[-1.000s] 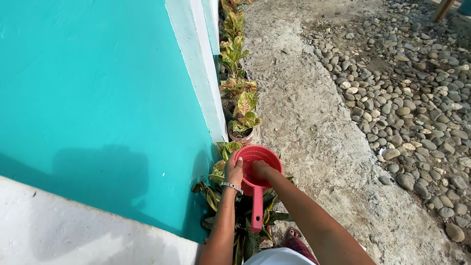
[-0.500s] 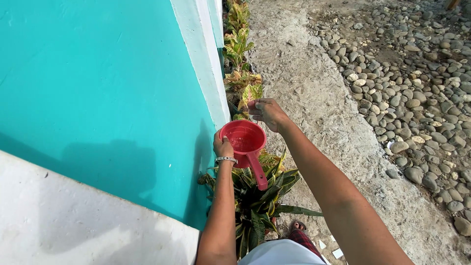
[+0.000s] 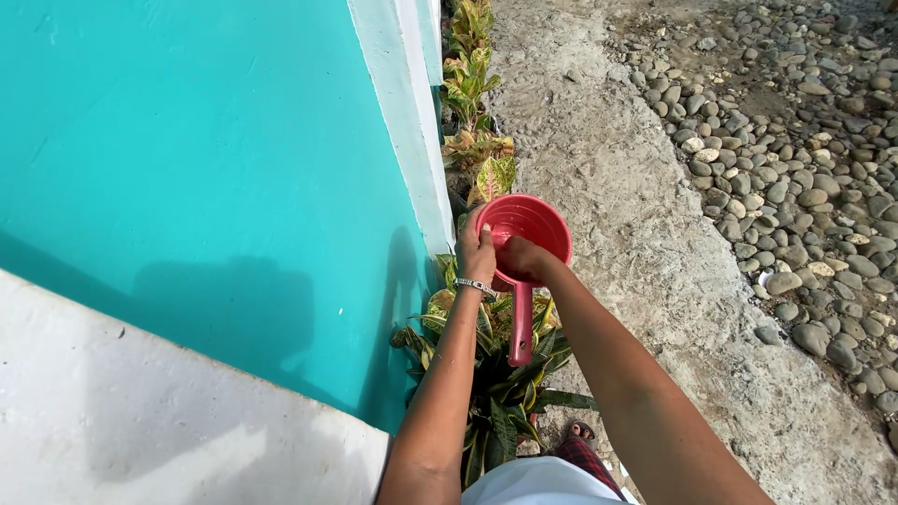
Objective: Watering potted plants with a handheld scoop and a bucket of water.
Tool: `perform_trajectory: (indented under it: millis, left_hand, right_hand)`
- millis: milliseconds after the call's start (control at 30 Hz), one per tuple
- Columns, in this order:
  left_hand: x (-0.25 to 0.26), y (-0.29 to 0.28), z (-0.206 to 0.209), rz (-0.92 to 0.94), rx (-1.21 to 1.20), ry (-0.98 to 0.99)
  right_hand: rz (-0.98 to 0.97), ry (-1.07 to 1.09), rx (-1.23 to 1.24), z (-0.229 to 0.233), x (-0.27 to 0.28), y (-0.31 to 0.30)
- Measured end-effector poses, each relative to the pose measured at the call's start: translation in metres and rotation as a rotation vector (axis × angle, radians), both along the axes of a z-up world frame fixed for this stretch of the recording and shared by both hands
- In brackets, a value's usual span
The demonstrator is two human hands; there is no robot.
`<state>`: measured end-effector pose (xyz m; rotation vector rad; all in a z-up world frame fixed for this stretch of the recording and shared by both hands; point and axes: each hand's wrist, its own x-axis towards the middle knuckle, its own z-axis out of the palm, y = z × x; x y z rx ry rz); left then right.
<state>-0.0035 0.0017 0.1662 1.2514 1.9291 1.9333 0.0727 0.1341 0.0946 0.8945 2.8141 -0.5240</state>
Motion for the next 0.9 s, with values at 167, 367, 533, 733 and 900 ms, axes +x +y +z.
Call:
perform_trajectory:
  millis: [167,367,533,733,900]
  left_hand:
    - [-0.044,0.008,-0.067,-0.075,0.003,-0.520]
    - [-0.080,-0.003,-0.078,0.264,-0.039,-0.148]
    - [-0.068,-0.023,-0.043,0.323,-0.082,-0.297]
    - [-0.085,-0.007,-0.110,0.039,0.063,-0.775]
    - [-0.068,-0.016,-0.116,-0.327,-0.014,-1.098]
  right_hand:
    - [0.016,0.752,-1.767,0.058,0.029,-0.025]
    - [0.150,0.223,-1.072,0.141,0.049,-0.108]
    - [0.074,0.239,-0.787,0.157,0.055,-0.115]
    - [0.361,0.438,0.039,0.131,0.082,-0.081]
    - [0.260,0.322,0.064,0.164,0.109,-0.111]
